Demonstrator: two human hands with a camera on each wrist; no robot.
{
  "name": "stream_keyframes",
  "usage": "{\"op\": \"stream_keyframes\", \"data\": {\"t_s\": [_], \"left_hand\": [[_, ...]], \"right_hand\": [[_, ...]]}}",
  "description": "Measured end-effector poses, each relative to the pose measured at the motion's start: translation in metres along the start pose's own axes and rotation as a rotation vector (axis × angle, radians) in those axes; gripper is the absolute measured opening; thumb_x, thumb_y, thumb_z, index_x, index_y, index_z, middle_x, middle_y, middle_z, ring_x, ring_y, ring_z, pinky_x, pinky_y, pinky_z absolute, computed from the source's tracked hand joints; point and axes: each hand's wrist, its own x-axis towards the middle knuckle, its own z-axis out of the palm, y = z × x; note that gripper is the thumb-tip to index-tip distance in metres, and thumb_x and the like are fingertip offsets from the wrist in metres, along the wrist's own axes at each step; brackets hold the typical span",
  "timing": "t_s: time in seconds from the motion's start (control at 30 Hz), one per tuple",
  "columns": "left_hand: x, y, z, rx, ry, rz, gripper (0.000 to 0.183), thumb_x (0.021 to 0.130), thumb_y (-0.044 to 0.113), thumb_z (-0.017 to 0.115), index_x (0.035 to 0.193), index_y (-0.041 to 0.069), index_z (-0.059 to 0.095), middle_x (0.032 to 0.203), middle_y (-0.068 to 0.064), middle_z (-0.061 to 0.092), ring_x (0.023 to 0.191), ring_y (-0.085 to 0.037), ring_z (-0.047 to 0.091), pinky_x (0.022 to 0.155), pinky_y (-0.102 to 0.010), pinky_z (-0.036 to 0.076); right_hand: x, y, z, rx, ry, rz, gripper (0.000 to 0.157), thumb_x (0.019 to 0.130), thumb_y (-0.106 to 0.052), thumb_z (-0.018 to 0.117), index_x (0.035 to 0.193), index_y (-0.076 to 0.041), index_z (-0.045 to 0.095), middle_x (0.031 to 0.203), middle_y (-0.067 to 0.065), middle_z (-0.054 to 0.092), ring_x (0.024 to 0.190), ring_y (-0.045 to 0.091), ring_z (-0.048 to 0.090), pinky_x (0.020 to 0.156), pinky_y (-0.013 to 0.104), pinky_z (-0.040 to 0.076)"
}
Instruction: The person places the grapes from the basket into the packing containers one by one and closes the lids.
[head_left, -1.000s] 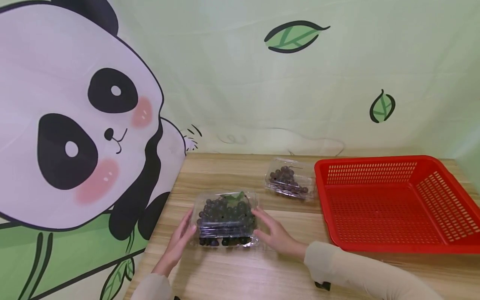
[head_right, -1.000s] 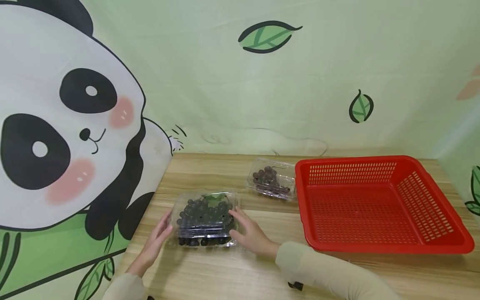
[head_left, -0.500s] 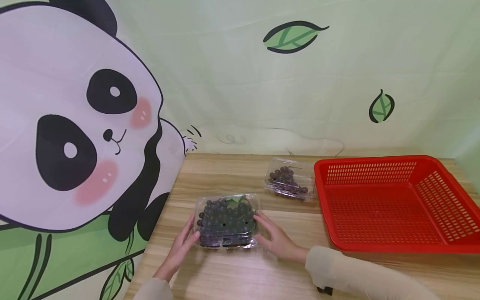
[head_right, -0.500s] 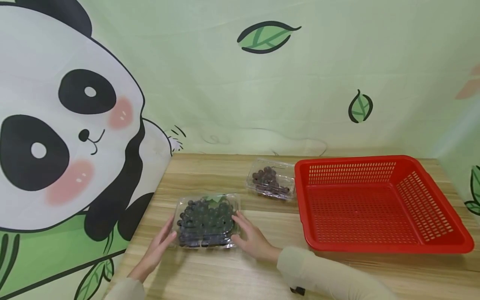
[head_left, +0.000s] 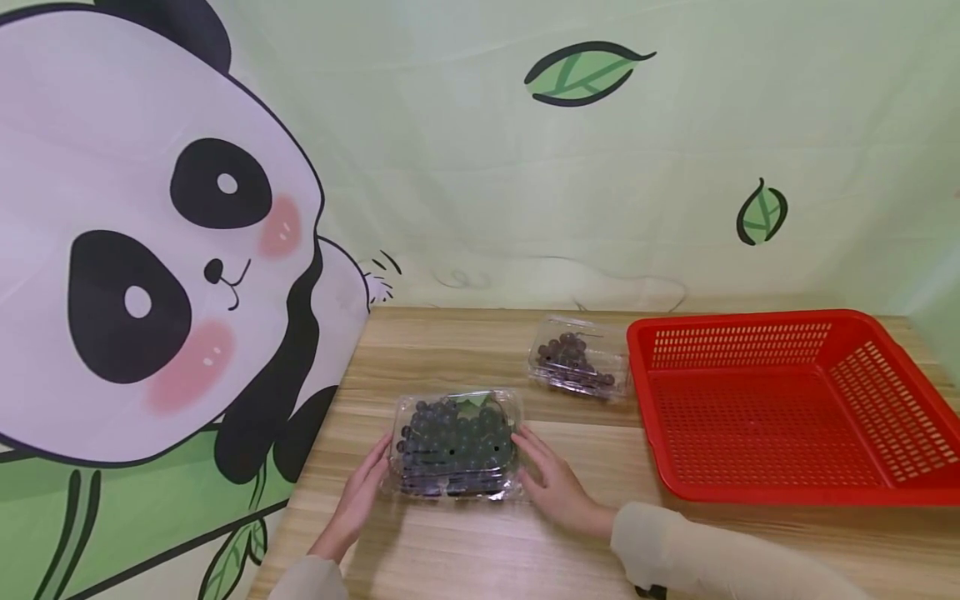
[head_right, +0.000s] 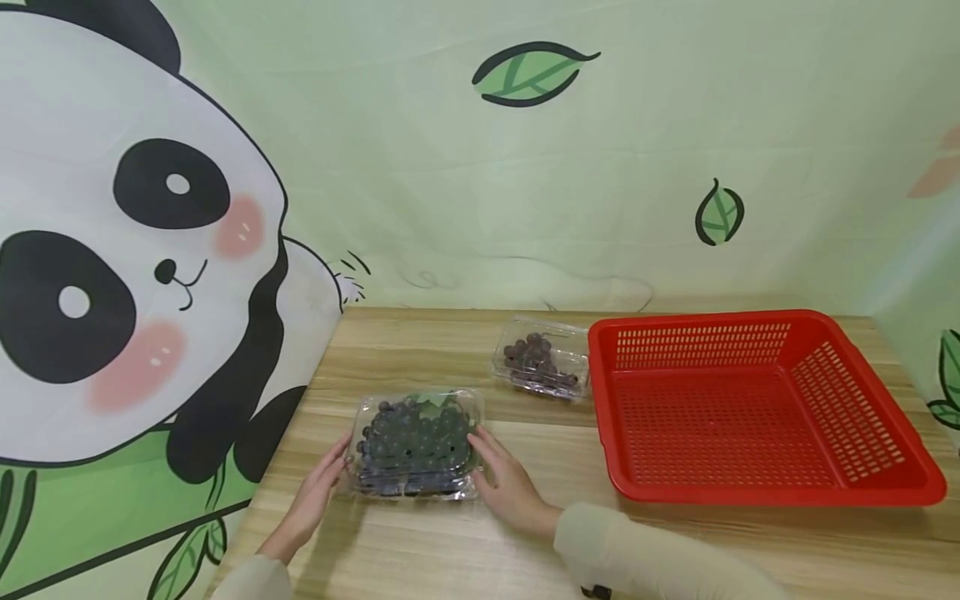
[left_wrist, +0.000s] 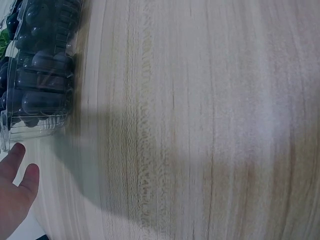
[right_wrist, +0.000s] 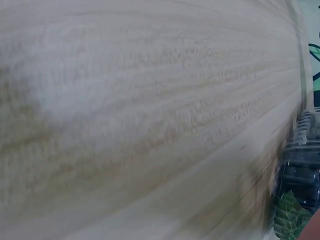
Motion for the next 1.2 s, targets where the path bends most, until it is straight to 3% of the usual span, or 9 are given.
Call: {"op": "stream_keyframes", "data": {"t_s": [0.1, 0.17, 0.27, 0.33, 0.5, 0.8, 0.9, 1.03, 1.2], "left_hand": [[0.001, 0.0, 0.001, -0.019, 0.013, -0.015, 0.045, 0.094, 0.013, 0.032, 0.139, 0.009, 0.027, 0.145, -0.015, 0.023, 0.13, -0.035, 0.026, 0.106, -0.051, 0.02], [0.001, 0.0, 0.001, -0.047, 0.016, -0.012, 0.046, 0.092, 0.006, 0.035, 0.138, 0.008, 0.028, 0.145, -0.015, 0.023, 0.127, -0.036, 0.032, 0.105, -0.05, 0.024], [0.001, -0.001, 0.002, -0.064, 0.026, 0.007, 0.049, 0.089, -0.001, 0.037, 0.137, 0.005, 0.029, 0.144, -0.016, 0.023, 0.123, -0.038, 0.037, 0.103, -0.048, 0.029], [0.001, -0.002, 0.003, -0.065, 0.035, 0.014, 0.05, 0.088, -0.003, 0.039, 0.137, 0.004, 0.03, 0.144, -0.017, 0.024, 0.122, -0.038, 0.039, 0.102, -0.047, 0.031], [-0.002, -0.002, 0.002, -0.054, 0.038, 0.009, 0.05, 0.089, -0.001, 0.041, 0.137, 0.001, 0.028, 0.143, -0.018, 0.025, 0.122, -0.038, 0.037, 0.102, -0.046, 0.031], [-0.005, -0.006, 0.0, -0.076, 0.021, -0.065, 0.056, 0.086, -0.001, 0.043, 0.138, -0.001, 0.022, 0.144, -0.018, 0.022, 0.121, -0.038, 0.039, 0.103, -0.045, 0.029], [-0.005, -0.006, 0.0, -0.077, 0.016, -0.083, 0.056, 0.086, 0.0, 0.043, 0.138, -0.002, 0.022, 0.143, -0.019, 0.022, 0.123, -0.037, 0.038, 0.101, -0.043, 0.035], [-0.005, -0.005, 0.0, -0.094, 0.011, -0.125, 0.056, 0.086, 0.002, 0.043, 0.137, -0.002, 0.023, 0.14, -0.024, 0.026, 0.105, -0.031, 0.054, 0.085, -0.038, 0.048], [-0.005, -0.004, 0.0, -0.14, 0.012, -0.151, 0.058, 0.082, -0.002, 0.043, 0.137, -0.003, 0.024, 0.136, -0.03, 0.031, 0.088, -0.021, 0.059, 0.072, -0.029, 0.05]], "right_hand": [[-0.001, 0.001, 0.003, 0.025, 0.01, 0.022, 0.057, 0.081, -0.001, 0.053, 0.135, -0.007, 0.035, 0.146, 0.01, 0.022, 0.123, 0.029, 0.04, 0.06, 0.025, 0.052], [-0.002, 0.0, 0.004, 0.039, 0.013, 0.033, 0.059, 0.08, 0.0, 0.053, 0.135, -0.007, 0.034, 0.146, 0.011, 0.021, 0.116, 0.028, 0.047, 0.044, 0.02, 0.043], [-0.003, 0.001, 0.005, 0.031, 0.026, 0.044, 0.06, 0.08, -0.001, 0.054, 0.136, -0.008, 0.032, 0.146, 0.011, 0.021, 0.116, 0.028, 0.048, 0.051, 0.023, 0.048], [-0.003, 0.001, 0.007, 0.015, 0.045, 0.045, 0.061, 0.08, -0.003, 0.055, 0.136, -0.007, 0.031, 0.145, 0.011, 0.023, 0.122, 0.03, 0.04, 0.073, 0.031, 0.052], [-0.004, 0.006, 0.01, 0.042, 0.078, 0.069, 0.061, 0.08, -0.005, 0.055, 0.136, -0.005, 0.03, 0.14, 0.016, 0.032, 0.121, 0.034, 0.041, 0.099, 0.048, 0.034], [-0.002, 0.01, 0.014, 0.216, 0.01, 0.153, 0.066, 0.082, -0.006, 0.054, 0.138, -0.001, 0.02, 0.13, 0.027, 0.039, 0.098, 0.032, 0.057, 0.078, 0.026, 0.052], [-0.001, 0.006, 0.012, 0.236, 0.001, 0.17, 0.066, 0.082, -0.006, 0.054, 0.138, 0.0, 0.019, 0.128, 0.031, 0.039, 0.095, 0.032, 0.058, 0.076, 0.027, 0.052], [0.0, 0.001, 0.009, 0.248, -0.005, 0.206, 0.068, 0.08, -0.005, 0.054, 0.138, 0.0, 0.019, 0.126, 0.033, 0.04, 0.085, 0.027, 0.06, 0.069, 0.026, 0.053], [0.001, -0.002, 0.008, 0.302, -0.006, 0.255, 0.072, 0.078, -0.001, 0.054, 0.139, 0.0, 0.017, 0.124, 0.032, 0.041, 0.07, 0.023, 0.058, 0.055, 0.032, 0.051]]}}
